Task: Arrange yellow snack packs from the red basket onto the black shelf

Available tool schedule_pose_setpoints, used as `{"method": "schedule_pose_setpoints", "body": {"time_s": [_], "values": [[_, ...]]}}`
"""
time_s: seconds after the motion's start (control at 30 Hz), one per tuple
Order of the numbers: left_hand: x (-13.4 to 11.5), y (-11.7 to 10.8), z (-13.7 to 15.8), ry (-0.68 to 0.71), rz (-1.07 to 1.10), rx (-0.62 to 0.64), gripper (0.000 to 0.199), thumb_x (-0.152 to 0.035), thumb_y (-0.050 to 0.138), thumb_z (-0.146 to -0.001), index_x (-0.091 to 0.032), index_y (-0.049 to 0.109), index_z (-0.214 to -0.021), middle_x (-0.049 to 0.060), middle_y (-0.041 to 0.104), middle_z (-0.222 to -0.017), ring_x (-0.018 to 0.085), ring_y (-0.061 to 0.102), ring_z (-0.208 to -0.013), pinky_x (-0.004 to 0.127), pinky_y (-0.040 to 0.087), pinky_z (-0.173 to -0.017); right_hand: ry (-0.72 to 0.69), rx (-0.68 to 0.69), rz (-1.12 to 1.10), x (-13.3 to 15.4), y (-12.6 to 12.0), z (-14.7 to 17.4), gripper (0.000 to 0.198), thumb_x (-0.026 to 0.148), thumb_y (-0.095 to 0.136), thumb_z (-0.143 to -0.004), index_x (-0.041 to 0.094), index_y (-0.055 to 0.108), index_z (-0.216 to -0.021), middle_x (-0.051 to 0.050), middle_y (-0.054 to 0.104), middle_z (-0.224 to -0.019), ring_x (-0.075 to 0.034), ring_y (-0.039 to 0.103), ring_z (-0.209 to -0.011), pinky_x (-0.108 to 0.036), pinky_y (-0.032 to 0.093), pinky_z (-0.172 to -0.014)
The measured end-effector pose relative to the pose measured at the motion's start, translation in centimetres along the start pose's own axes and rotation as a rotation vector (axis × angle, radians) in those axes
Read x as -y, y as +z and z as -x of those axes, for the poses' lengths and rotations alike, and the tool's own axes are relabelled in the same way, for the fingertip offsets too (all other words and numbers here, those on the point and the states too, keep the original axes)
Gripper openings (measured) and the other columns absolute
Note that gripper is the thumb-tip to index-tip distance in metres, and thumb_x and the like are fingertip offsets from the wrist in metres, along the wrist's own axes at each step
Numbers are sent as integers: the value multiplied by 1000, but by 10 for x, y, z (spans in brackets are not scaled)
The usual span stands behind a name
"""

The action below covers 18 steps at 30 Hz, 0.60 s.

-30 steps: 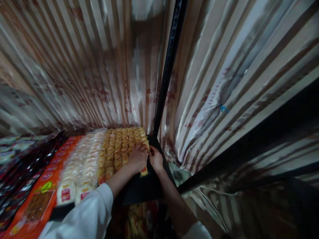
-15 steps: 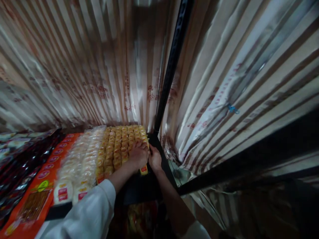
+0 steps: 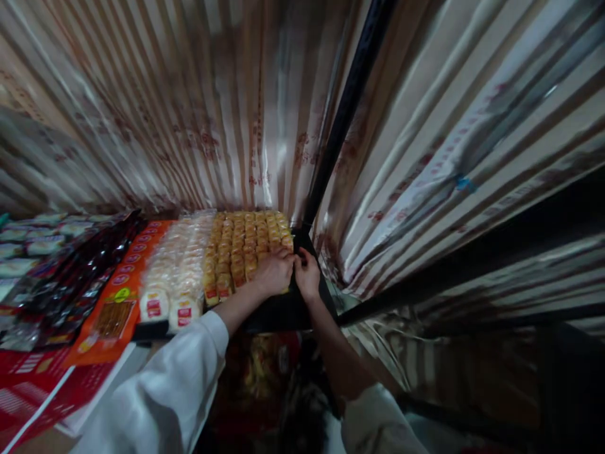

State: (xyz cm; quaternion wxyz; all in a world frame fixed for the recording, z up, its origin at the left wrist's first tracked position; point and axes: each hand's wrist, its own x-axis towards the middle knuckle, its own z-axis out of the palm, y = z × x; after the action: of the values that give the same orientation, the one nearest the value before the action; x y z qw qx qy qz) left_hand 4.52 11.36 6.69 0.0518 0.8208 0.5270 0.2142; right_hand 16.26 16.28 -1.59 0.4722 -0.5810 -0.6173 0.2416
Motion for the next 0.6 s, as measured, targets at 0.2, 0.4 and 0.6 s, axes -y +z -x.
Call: {"method": "schedule_pose_setpoints", "body": {"time_s": [0.2,0.4,0.6], "values": [[-20,-3,45,36,138,-24,34,-13,35,-85,-14,58,-110,8,59,-114,18,50,-110,33,39,-100,-69,-37,-131,26,-21,53,32,28,41,-85,11,58,-107,-13,61,-104,-17,56,-94,-30,45,-83],[-37,-4,105,-49,337,-31,33,-13,35,-85,-17,59,-106,7,61,-109,16,53,-105,29,42,-96,-116,43,-184,47,-34,126,28,23,38,-84,18,61,-99,-8,63,-98,-18,58,-93,-33,46,-85],[-36,26,183,-378,437,-10,29,-15,36,-84,-16,63,-94,7,64,-93,15,59,-90,27,47,-84,-64,355,-51,31,-21,196,29,18,38,-82,19,62,-99,-8,65,-99,-18,58,-95,-32,44,-88]]}}
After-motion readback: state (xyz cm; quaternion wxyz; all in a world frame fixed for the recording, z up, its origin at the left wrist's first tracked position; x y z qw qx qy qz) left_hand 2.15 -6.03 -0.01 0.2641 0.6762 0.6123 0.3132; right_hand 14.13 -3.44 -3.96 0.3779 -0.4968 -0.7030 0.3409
